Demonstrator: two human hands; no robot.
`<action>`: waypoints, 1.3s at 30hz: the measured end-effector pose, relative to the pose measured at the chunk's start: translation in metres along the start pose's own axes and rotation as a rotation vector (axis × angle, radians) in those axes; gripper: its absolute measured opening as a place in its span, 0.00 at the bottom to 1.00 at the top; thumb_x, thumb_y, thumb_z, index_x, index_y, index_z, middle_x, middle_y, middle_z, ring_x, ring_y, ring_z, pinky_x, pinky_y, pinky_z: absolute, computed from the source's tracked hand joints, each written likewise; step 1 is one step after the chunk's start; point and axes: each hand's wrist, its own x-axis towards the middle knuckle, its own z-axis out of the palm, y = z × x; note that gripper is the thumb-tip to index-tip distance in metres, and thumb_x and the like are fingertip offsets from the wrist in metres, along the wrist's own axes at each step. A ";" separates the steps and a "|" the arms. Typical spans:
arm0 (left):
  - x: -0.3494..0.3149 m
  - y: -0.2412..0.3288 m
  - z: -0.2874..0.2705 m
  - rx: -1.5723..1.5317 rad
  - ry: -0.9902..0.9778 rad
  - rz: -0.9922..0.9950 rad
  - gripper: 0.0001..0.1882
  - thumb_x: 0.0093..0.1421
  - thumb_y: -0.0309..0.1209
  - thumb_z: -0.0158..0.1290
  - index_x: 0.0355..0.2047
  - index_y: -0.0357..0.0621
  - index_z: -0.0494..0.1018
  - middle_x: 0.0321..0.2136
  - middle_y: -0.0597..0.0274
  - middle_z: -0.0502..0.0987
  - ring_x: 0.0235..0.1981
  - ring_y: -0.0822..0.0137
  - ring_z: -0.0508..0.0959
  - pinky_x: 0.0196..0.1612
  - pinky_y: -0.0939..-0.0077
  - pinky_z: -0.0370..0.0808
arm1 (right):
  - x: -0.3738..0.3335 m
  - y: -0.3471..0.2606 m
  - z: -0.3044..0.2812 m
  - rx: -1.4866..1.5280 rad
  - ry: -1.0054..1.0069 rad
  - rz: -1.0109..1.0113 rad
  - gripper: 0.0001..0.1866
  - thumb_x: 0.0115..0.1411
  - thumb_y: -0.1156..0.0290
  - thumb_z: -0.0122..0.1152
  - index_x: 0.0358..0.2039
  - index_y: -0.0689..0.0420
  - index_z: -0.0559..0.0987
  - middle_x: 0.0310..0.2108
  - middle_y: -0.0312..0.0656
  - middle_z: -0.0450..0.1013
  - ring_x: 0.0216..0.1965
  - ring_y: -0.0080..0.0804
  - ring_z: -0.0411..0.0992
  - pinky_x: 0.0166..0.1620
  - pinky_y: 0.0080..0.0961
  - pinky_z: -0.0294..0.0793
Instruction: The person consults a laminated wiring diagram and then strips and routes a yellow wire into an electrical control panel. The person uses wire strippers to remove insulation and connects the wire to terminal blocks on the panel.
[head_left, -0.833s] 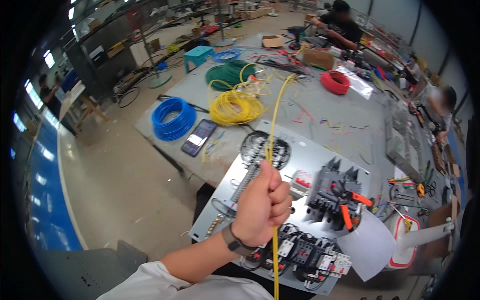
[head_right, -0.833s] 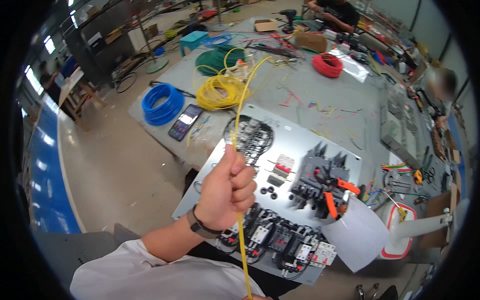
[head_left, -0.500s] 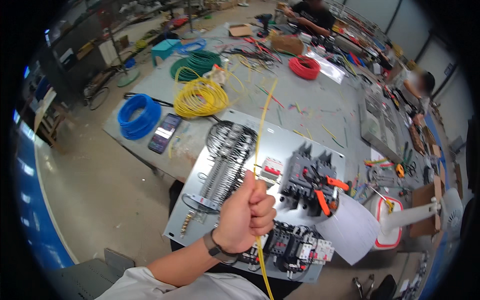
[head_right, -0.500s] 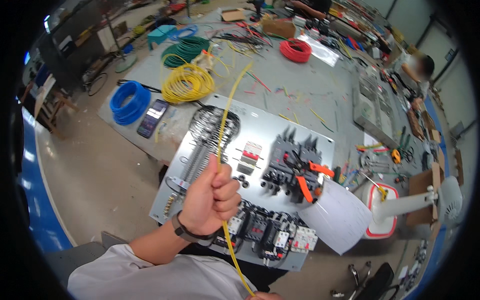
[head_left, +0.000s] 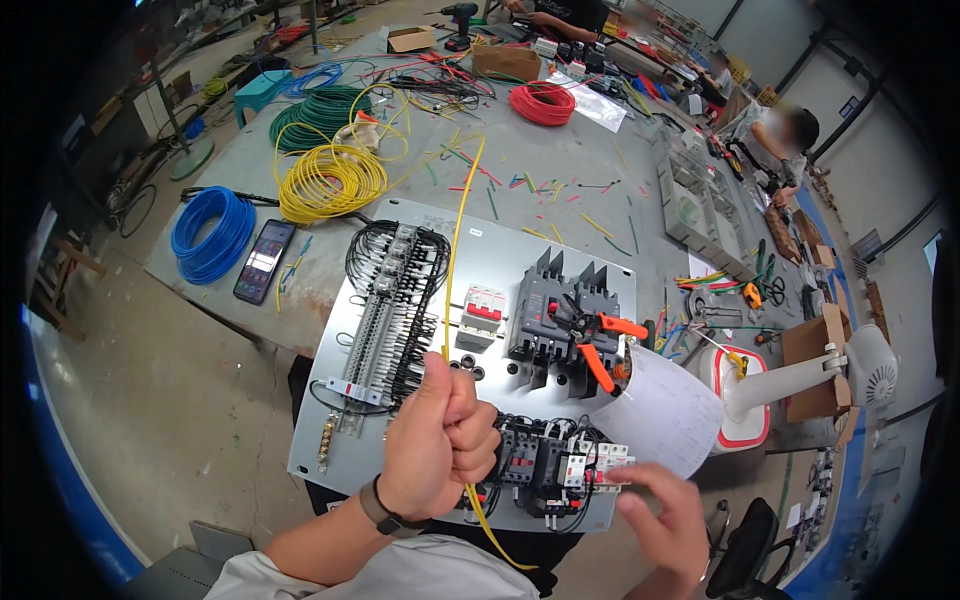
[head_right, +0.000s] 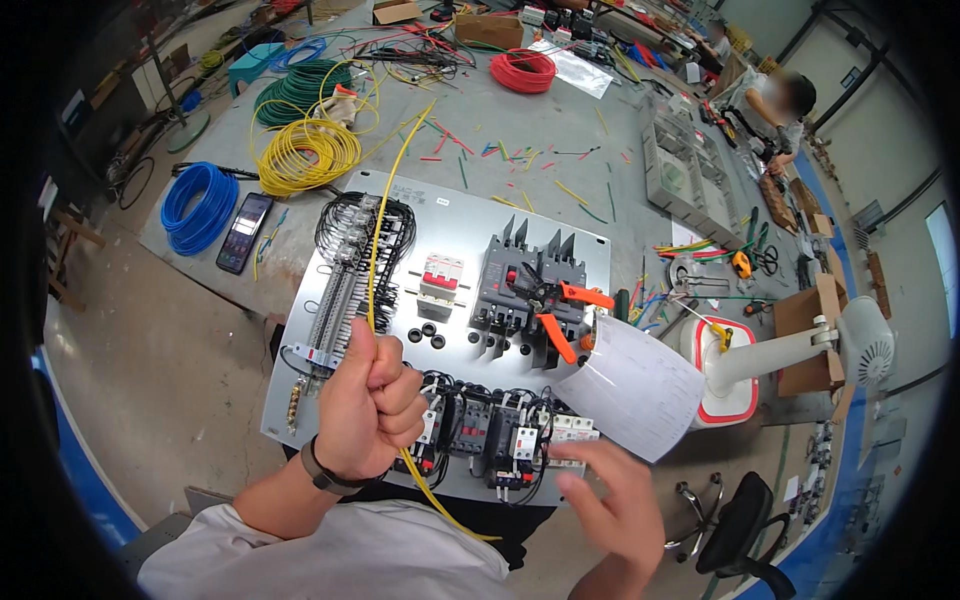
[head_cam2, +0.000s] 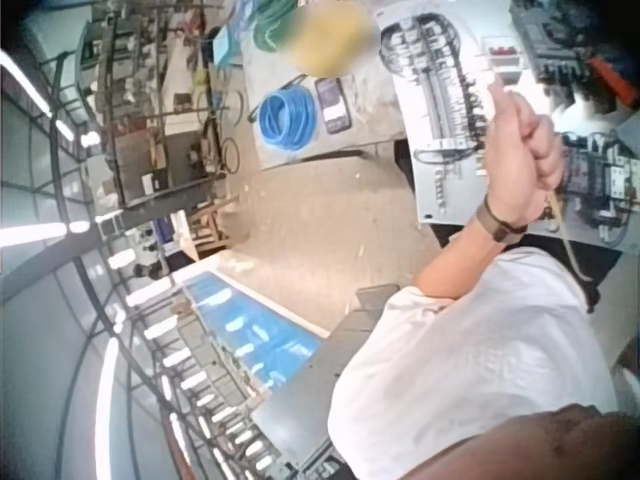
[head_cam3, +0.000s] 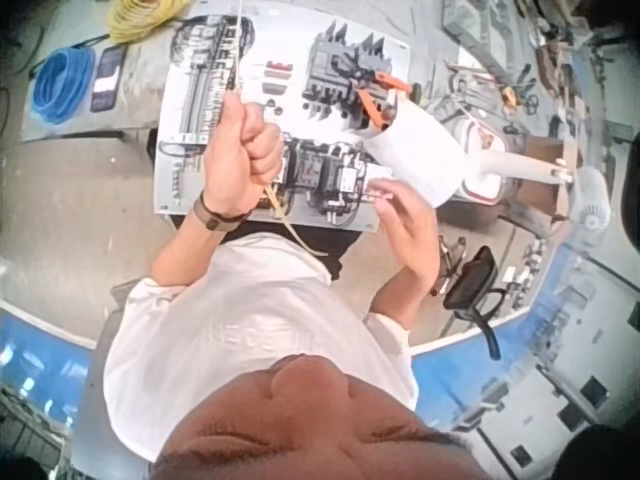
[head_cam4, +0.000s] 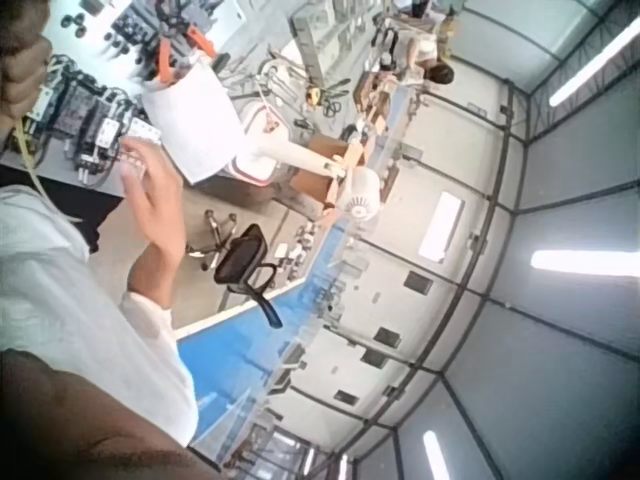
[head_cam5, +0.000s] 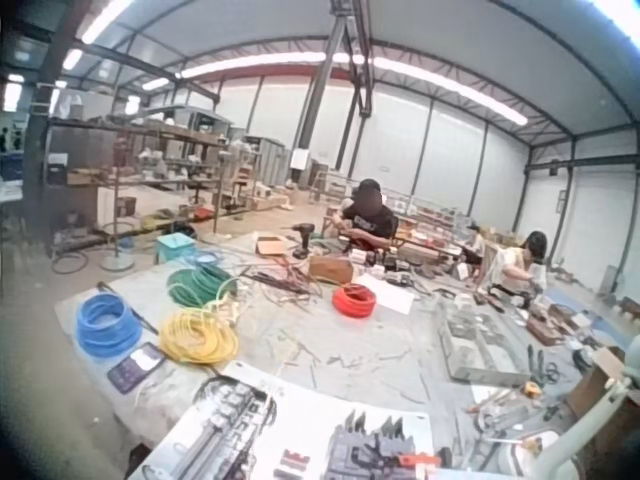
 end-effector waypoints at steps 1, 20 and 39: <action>0.000 -0.002 0.000 -0.012 0.002 -0.006 0.32 0.80 0.65 0.31 0.25 0.57 0.54 0.17 0.77 0.49 0.16 0.78 0.44 0.18 0.76 0.42 | 0.014 -0.001 -0.002 -0.046 0.042 -0.036 0.16 0.66 0.72 0.67 0.53 0.64 0.84 0.48 0.51 0.83 0.49 0.43 0.83 0.55 0.35 0.79; -0.012 0.003 -0.017 -0.139 -0.121 0.019 0.32 0.80 0.63 0.32 0.25 0.55 0.54 0.18 0.76 0.49 0.17 0.77 0.46 0.19 0.75 0.43 | 0.037 -0.034 0.082 0.152 -0.324 -0.218 0.18 0.72 0.66 0.66 0.58 0.60 0.83 0.44 0.48 0.84 0.44 0.43 0.84 0.48 0.33 0.83; -0.002 0.052 -0.057 0.890 0.329 0.904 0.22 0.74 0.31 0.54 0.65 0.33 0.70 0.58 0.50 0.75 0.57 0.59 0.79 0.59 0.62 0.79 | 0.006 -0.003 0.083 0.150 -0.112 -0.074 0.14 0.73 0.67 0.66 0.55 0.55 0.86 0.34 0.43 0.85 0.31 0.38 0.84 0.34 0.29 0.81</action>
